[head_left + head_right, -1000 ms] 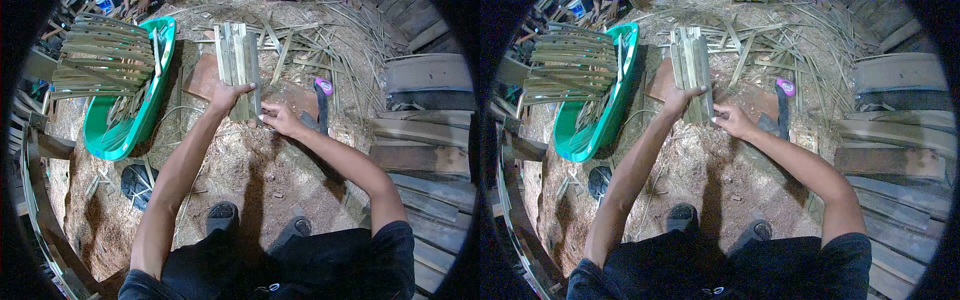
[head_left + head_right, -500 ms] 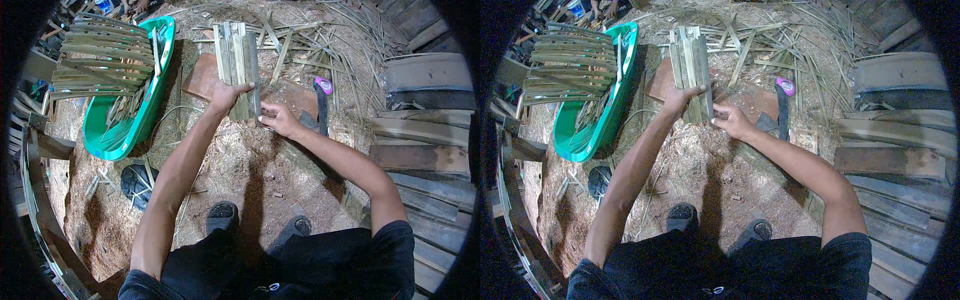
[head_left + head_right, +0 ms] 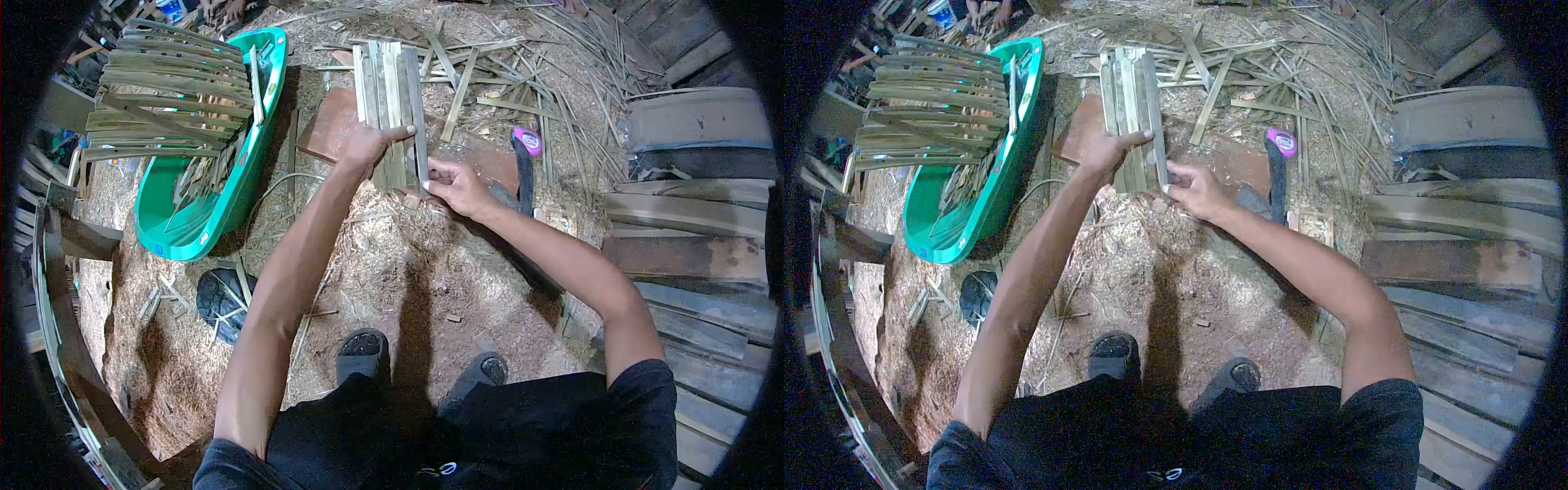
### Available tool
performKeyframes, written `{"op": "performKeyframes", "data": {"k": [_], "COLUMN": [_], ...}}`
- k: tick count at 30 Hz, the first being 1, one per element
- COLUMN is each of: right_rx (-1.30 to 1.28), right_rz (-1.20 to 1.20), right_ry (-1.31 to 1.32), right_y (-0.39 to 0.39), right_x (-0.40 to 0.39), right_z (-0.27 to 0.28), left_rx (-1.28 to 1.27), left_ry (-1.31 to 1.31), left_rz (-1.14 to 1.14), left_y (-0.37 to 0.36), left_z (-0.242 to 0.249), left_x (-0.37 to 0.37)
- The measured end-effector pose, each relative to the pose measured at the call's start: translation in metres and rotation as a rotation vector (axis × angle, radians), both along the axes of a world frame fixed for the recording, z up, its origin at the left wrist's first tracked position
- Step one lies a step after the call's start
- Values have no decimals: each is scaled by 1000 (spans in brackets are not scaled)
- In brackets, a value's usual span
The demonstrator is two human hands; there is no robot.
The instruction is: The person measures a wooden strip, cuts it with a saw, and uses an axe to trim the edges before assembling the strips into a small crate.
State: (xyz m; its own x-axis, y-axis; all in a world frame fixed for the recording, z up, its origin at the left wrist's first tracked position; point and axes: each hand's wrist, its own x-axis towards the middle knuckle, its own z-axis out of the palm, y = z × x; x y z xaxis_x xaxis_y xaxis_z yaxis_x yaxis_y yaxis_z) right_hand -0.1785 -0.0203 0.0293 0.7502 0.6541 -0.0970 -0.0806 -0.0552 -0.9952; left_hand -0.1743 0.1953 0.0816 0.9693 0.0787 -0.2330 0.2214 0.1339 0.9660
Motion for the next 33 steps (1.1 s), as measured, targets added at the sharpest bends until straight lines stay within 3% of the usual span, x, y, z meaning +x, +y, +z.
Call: {"op": "performKeyframes", "data": {"k": [5, 8, 11, 13, 15, 16, 19, 23, 27, 30, 33], "right_rx": [-28, 25, -245, -229, -336, -377, -456, -426, -371, -353, -312], "right_rz": [12, 25, 46, -39, -87, -100, -48, -26, -75, -140, -201], "right_ry": [-82, 24, -106, -215, -282, -227, -499, -618, -532, -426, -295], "right_y": [-12, -19, -31, -38, -45, -46, -56, -65, -73, -77, -74], "right_x": [6, 11, 17, 13, 10, 9, 15, 9, -9, -17, -13], "right_z": [14, 17, 29, 36, 52, 61, 58, 72, 87, 92, 97], "left_rx": [4, 110, 424, 637, 1096, 1041, 1318, 1424, 1111, 966, 895], "left_ry": [-46, -25, -78, -185, -538, -643, -871, -865, -681, -712, -574], "left_rz": [-79, 14, 133, 250, 462, 274, -193, -490, -630, -466, -419], "left_y": [15, 10, 1, -15, -26, -26, -42, -58, -58, -66, -68], "left_z": [-30, -15, 2, 21, 21, 24, 27, 24, 28, 20, 27], "left_x": [20, 12, 5, -11, -20, -27, -31, -38, -49, -56, -52]}}
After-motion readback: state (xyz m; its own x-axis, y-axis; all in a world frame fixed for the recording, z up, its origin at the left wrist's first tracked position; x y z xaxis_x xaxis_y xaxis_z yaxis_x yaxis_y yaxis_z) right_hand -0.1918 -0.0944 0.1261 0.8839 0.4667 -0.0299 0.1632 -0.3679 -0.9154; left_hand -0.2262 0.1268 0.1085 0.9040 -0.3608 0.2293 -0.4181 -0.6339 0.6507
